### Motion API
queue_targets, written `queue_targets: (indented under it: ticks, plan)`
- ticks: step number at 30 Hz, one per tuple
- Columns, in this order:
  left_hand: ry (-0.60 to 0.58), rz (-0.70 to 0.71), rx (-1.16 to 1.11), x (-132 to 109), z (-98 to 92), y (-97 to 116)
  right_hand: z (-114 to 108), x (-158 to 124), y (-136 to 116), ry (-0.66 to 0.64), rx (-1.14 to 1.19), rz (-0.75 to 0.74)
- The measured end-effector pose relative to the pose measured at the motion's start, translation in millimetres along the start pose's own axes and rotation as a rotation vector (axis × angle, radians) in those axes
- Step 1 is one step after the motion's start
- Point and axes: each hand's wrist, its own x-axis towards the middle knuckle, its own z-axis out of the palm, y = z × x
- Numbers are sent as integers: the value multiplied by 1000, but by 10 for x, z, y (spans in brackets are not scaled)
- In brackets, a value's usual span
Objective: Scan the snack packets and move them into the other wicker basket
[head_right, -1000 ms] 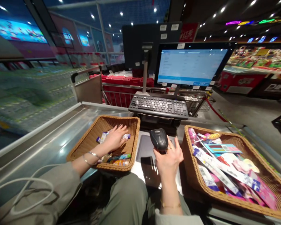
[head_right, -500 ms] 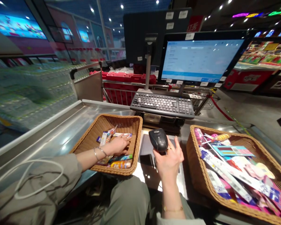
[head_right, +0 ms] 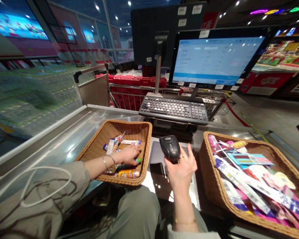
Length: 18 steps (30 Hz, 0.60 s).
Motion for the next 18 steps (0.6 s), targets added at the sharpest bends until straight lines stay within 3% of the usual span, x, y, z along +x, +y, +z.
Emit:
queue_targets:
  ticks: [10, 18]
  plan:
    - [194, -181, -187, 10, -274, -181, -72, 0, 9, 14, 7, 20]
    - [200, -166, -289, -114, -382, -456, -91, -10, 22, 35, 8, 11]
